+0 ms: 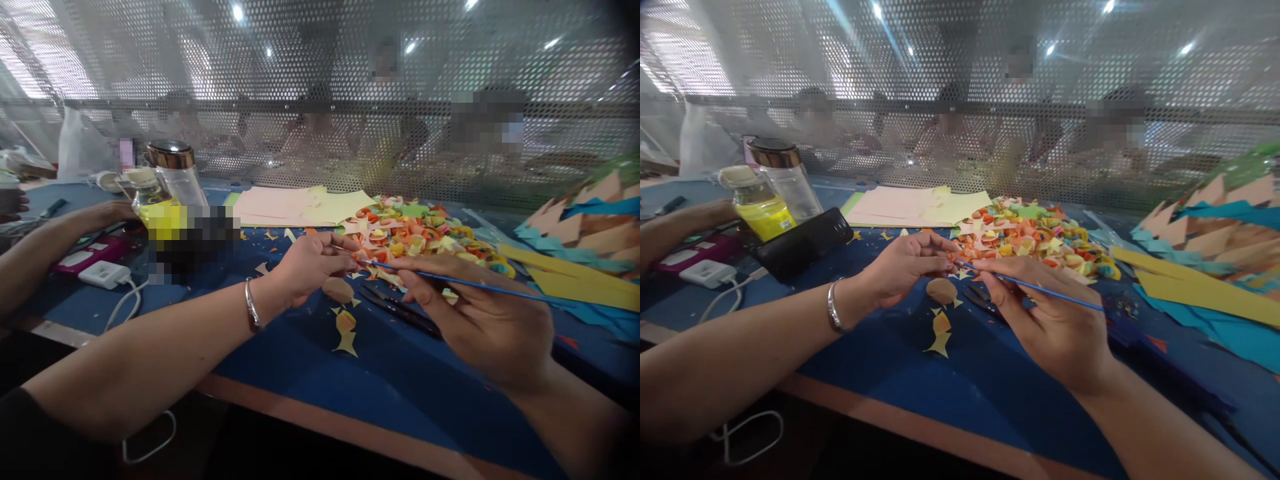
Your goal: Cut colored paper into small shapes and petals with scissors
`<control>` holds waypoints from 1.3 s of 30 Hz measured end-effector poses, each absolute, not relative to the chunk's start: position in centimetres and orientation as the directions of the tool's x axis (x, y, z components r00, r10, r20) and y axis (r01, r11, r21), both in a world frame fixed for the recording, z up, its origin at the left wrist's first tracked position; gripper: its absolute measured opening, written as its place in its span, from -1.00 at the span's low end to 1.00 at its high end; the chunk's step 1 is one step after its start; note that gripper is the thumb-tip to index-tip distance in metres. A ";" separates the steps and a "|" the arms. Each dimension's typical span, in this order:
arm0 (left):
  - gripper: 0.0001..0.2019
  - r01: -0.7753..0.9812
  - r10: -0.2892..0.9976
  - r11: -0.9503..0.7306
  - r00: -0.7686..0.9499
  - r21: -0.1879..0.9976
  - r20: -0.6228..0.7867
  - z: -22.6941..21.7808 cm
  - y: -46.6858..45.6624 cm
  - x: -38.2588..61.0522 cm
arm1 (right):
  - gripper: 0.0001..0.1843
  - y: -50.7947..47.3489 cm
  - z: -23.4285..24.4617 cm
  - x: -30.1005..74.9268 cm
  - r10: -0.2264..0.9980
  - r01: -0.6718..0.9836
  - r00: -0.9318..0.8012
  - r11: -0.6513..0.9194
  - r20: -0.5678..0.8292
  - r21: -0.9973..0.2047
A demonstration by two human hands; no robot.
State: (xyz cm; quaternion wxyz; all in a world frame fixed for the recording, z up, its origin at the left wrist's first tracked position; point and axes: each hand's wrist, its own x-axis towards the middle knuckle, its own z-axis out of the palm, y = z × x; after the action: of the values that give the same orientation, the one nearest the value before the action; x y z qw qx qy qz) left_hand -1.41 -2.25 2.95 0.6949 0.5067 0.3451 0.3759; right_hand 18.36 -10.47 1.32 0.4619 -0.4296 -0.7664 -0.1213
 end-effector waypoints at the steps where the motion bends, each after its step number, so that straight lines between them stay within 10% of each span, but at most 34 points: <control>1: -0.86 -0.180 0.877 0.198 0.472 0.964 -0.092 3.0 -2.3 -1.4 | -0.83 -10.5 1.3 18.4 0.549 0.770 -0.193 0.598 0.813 -0.221; 9: -0.87 -0.157 0.911 0.157 0.405 0.975 -0.081 3.0 -1.8 -1.6 | -0.65 -10.6 1.7 18.7 0.632 0.841 -0.046 0.443 0.773 -0.312; 17: -0.84 -0.178 0.905 0.120 0.424 0.977 -0.034 2.4 -1.7 -1.4 | -0.54 -8.1 0.1 19.9 0.951 0.861 -0.198 0.285 0.239 -0.420; 26: -0.84 -0.097 0.865 0.156 0.494 0.983 -0.088 2.0 -2.5 -1.0 | -0.83 -8.9 0.8 18.7 0.747 0.791 -0.191 0.501 0.636 -0.351; 39: -0.80 -0.100 0.796 0.212 0.595 0.972 -0.113 2.0 -3.1 -0.8 | -0.89 -8.8 0.8 18.3 0.659 0.750 -0.336 0.619 0.673 -0.231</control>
State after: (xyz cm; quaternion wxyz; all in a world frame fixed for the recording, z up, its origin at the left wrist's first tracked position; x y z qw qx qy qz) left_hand -0.78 -3.05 1.98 0.7094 0.5424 0.3207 0.3157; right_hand 18.27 -8.82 0.79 0.3810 -0.4320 -0.8152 -0.0601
